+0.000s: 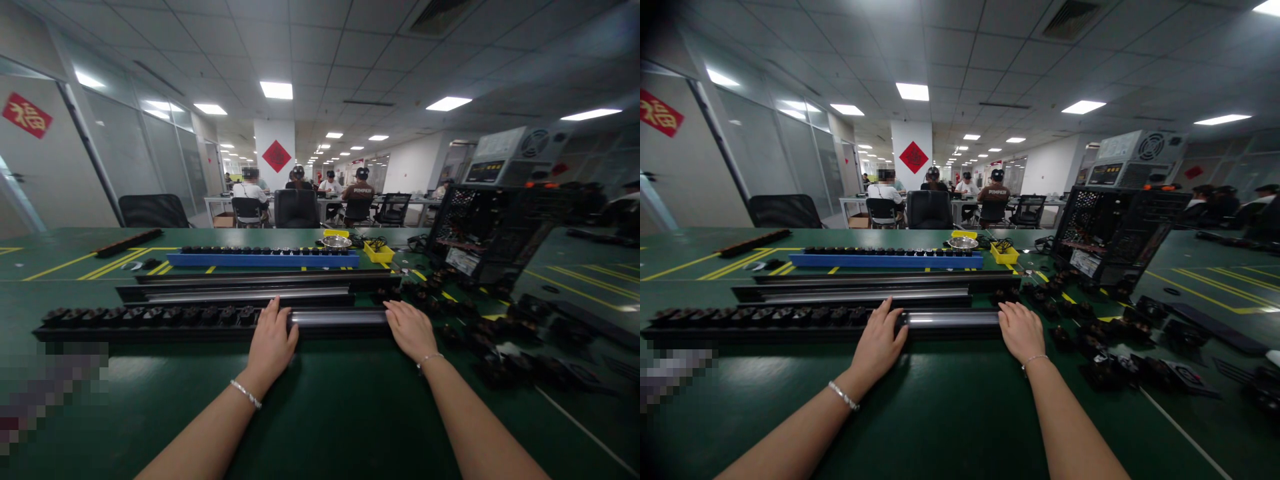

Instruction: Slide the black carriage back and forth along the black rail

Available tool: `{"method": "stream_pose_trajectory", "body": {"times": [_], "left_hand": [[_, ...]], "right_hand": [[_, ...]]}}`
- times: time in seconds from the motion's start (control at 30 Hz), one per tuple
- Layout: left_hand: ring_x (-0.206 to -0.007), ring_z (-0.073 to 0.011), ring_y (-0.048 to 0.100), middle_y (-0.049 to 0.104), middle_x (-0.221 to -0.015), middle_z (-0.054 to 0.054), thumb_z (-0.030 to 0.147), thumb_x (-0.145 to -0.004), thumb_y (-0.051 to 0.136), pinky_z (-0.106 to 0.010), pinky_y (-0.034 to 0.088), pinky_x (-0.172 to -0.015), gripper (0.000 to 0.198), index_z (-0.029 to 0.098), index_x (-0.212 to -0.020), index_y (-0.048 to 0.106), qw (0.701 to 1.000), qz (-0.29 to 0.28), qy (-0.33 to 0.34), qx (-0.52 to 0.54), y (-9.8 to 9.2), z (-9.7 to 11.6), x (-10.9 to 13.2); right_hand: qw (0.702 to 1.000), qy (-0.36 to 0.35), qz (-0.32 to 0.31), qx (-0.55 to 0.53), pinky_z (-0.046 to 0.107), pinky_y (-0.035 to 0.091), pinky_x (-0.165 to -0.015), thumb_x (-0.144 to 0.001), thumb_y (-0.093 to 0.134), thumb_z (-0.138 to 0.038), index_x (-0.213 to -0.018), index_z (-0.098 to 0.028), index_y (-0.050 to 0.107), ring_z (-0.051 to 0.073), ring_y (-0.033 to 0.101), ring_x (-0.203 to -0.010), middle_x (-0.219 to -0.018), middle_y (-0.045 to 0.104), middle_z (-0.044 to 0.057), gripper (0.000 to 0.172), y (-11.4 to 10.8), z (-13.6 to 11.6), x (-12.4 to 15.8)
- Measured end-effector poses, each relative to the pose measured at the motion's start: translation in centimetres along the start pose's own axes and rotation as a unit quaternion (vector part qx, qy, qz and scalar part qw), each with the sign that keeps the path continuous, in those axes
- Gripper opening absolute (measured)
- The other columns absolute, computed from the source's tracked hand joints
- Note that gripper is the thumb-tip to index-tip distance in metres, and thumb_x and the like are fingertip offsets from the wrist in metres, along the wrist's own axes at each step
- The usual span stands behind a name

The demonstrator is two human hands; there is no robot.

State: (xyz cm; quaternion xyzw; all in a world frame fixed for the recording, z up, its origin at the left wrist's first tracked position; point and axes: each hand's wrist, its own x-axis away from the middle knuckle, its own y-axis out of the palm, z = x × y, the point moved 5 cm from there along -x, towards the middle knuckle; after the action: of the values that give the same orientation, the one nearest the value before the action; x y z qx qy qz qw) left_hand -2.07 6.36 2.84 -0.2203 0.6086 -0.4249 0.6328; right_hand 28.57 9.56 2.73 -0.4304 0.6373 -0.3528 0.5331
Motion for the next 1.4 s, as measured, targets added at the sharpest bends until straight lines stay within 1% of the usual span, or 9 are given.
{"method": "stream_pose_trajectory", "body": {"times": [0.27,0.33,0.4,0.47,0.57,0.73,0.9,1.1,1.4], "left_hand": [[-0.133,-0.0253,0.03,0.033,-0.144,-0.015,0.029,-0.085,0.042,-0.044,0.027,-0.109,0.038,0.014,-0.118,0.053,1.0,-0.024,0.012,0.01,0.2,0.4,0.0],[-0.134,-0.0275,0.027,0.031,-0.145,-0.014,0.028,-0.085,0.043,-0.048,0.024,-0.108,0.038,0.016,-0.119,0.054,1.0,-0.026,-0.008,-0.006,0.1,0.5,0.2],[-0.135,-0.0331,0.021,0.026,-0.147,-0.014,0.032,-0.084,0.045,-0.053,0.022,-0.107,0.04,0.019,-0.121,0.053,0.999,-0.016,-0.044,-0.026,0.0,0.5,0.5],[-0.135,-0.0373,0.019,0.024,-0.147,-0.016,0.036,-0.084,0.046,-0.054,0.023,-0.105,0.043,0.022,-0.124,0.052,0.997,-0.013,-0.071,-0.039,0.0,0.6,0.8],[-0.134,-0.0395,0.02,0.03,-0.145,-0.018,0.042,-0.084,0.045,-0.054,0.022,-0.105,0.046,0.024,-0.126,0.051,0.994,-0.036,-0.085,-0.058,0.2,0.5,1.0],[-0.132,-0.0375,0.028,0.041,-0.137,-0.018,0.046,-0.085,0.042,-0.053,0.021,-0.105,0.049,0.024,-0.128,0.049,0.991,-0.073,-0.075,-0.089,0.2,0.5,1.0],[-0.13,-0.0343,0.032,0.041,-0.137,-0.019,0.046,-0.086,0.04,-0.053,0.019,-0.105,0.049,0.025,-0.129,0.047,0.99,-0.08,-0.059,-0.102,0.2,0.7,1.0],[-0.13,-0.0314,0.033,0.043,-0.138,-0.015,0.045,-0.086,0.04,-0.056,0.018,-0.104,0.047,0.03,-0.13,0.045,0.991,-0.086,-0.043,-0.097,0.3,0.8,1.1],[-0.131,-0.0306,0.032,0.041,-0.139,-0.014,0.042,-0.085,0.043,-0.058,0.016,-0.103,0.046,0.033,-0.13,0.044,0.991,-0.091,-0.034,-0.09,0.4,0.9,1.1]], "right_hand": [[1.0,0.001,0.001,0.005,0.04,0.029,-0.101,-0.09,0.024,-0.037,-0.12,-0.025,0.057,0.019,0.042,-0.122,-0.126,0.056,0.002,0.046,-0.3,-0.2,0.1],[1.0,0.001,0.005,0.01,0.04,0.029,-0.1,-0.089,0.025,-0.036,-0.117,-0.025,0.058,0.019,0.043,-0.12,-0.124,0.057,0.002,0.045,-0.3,-0.3,0.1],[1.0,0.004,0.011,0.014,0.041,0.028,-0.1,-0.089,0.025,-0.036,-0.116,-0.026,0.059,0.019,0.044,-0.119,-0.122,0.058,0.002,0.044,-0.4,-0.4,0.1],[1.0,0.008,0.015,0.014,0.042,0.027,-0.101,-0.089,0.025,-0.035,-0.114,-0.026,0.059,0.019,0.044,-0.118,-0.122,0.058,0.002,0.043,-0.4,-0.5,0.1],[1.0,0.017,0.017,0.011,0.043,0.027,-0.101,-0.089,0.025,-0.036,-0.112,-0.026,0.06,0.019,0.045,-0.117,-0.12,0.059,0.002,0.043,-0.5,-0.5,0.1],[1.0,0.02,0.015,0.01,0.043,0.027,-0.101,-0.089,0.025,-0.036,-0.111,-0.027,0.06,0.019,0.045,-0.117,-0.119,0.06,0.001,0.043,-0.6,-0.6,0.1],[1.0,0.011,0.019,0.005,0.039,0.03,-0.099,-0.089,0.025,-0.035,-0.111,-0.025,0.06,0.019,0.045,-0.116,-0.119,0.06,0.002,0.043,-0.7,-0.6,0.1],[1.0,0.01,0.021,0.006,0.039,0.031,-0.098,-0.089,0.026,-0.035,-0.112,-0.025,0.06,0.018,0.045,-0.116,-0.119,0.06,0.001,0.043,-0.5,-0.5,0.1],[1.0,0.005,0.027,0.006,0.039,0.032,-0.097,-0.088,0.027,-0.033,-0.111,-0.025,0.061,0.019,0.045,-0.116,-0.119,0.06,0.002,0.042,-0.6,-0.6,0.1]]}}
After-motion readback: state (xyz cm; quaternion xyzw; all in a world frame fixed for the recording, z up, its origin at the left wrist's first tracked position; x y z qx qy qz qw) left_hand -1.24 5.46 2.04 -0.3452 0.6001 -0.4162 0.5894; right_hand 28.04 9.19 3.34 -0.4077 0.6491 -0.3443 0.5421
